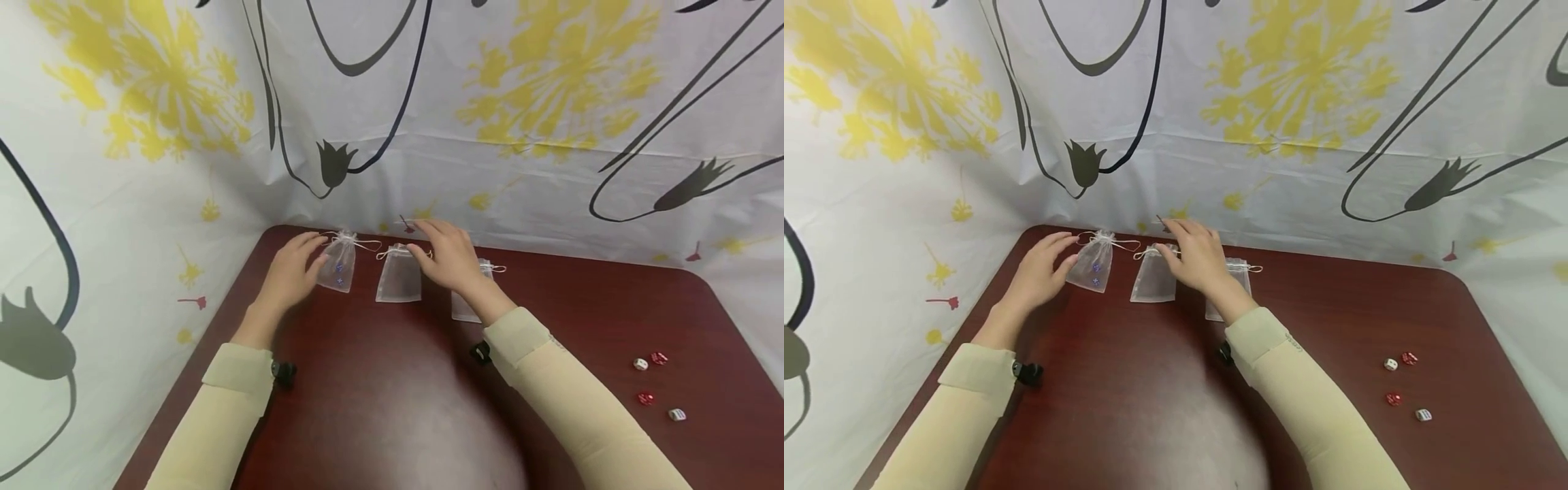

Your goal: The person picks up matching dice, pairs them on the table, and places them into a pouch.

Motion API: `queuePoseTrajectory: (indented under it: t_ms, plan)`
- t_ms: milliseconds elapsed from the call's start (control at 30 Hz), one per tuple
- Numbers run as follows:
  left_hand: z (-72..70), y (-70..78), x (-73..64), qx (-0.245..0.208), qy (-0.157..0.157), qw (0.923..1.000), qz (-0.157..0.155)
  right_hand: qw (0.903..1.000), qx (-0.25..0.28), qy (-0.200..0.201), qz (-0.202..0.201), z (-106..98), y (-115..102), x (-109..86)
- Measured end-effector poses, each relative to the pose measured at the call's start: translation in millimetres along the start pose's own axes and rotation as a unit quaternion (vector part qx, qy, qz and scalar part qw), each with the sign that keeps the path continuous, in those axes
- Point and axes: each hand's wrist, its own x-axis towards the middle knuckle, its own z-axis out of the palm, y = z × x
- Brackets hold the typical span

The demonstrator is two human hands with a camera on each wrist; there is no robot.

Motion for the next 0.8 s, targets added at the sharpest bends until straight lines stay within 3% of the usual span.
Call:
queuePoseTrajectory:
  t_ms: [267,500,800]
  plan:
    - [12.9,37.4,-6.2,0.036,-0.011,0.9988,0.031,0.9979,-0.051,-0.009,0.039,-16,-2,-27.8]
    - [26.6,66.6,-16.1,0.084,-0.046,0.9953,0.007,0.9955,-0.075,-0.007,0.058,-25,3,-52.1]
    - [31.5,92.0,-21.4,0.094,-0.089,0.9916,-0.004,0.9933,-0.081,-0.014,0.081,-41,9,-76.1]
